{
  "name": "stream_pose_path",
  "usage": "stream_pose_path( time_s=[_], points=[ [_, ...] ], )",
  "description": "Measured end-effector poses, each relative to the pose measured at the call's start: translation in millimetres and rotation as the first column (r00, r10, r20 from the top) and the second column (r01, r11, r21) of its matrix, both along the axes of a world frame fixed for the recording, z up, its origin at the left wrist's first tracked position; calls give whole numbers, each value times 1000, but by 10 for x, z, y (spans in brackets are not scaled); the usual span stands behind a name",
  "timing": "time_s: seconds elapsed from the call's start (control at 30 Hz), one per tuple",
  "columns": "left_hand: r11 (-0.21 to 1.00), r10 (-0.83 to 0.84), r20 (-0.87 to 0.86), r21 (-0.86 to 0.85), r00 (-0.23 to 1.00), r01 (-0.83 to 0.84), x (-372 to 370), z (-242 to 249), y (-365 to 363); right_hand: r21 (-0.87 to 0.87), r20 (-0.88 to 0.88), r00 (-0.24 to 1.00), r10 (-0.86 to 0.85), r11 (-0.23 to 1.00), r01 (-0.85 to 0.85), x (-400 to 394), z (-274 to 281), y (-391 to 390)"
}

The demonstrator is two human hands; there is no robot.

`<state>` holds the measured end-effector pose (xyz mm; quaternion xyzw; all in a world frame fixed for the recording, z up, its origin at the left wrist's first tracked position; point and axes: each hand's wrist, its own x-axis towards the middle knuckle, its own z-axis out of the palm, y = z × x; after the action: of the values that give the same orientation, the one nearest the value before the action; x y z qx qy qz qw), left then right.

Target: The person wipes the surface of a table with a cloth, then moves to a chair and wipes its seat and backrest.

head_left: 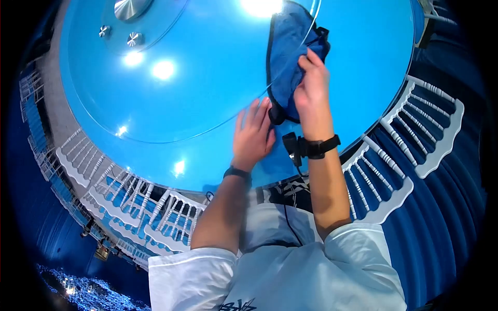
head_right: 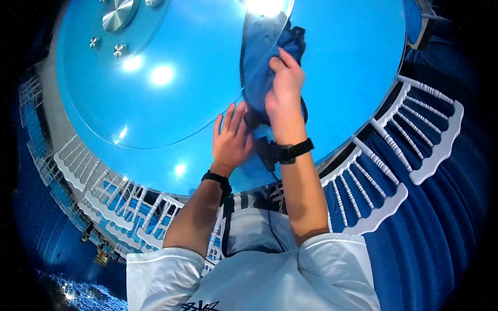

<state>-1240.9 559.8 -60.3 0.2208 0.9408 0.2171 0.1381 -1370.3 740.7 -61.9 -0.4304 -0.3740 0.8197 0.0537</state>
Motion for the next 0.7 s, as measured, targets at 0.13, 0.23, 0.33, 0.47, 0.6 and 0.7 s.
stream_pose_path(
  time_s=[0.13,0.23,0.33,0.47,0.6,0.7],
  points=[
    [1000,-7,-10,20,1000,7,39,-3,0,79,-33,999,-23,997,25,47,91,-143],
    [999,-17,-56,27,998,19,8,-86,-49,147,-29,999,17,989,-12,508,70,-575],
    [999,-37,-95,6,995,38,73,-151,-81,131,67,994,83,987,-91,689,159,-740],
    [1000,-26,-18,7,999,26,88,-96,-105,48,77,922,379,922,-383,642,186,-451],
    [998,18,-19,57,1000,-17,-10,54,-53,-37,80,961,266,964,-263,765,-123,54],
    [998,42,-83,40,996,-39,34,-4,-54,-245,-226,973,43,964,-100,749,-61,643]
  ],
)
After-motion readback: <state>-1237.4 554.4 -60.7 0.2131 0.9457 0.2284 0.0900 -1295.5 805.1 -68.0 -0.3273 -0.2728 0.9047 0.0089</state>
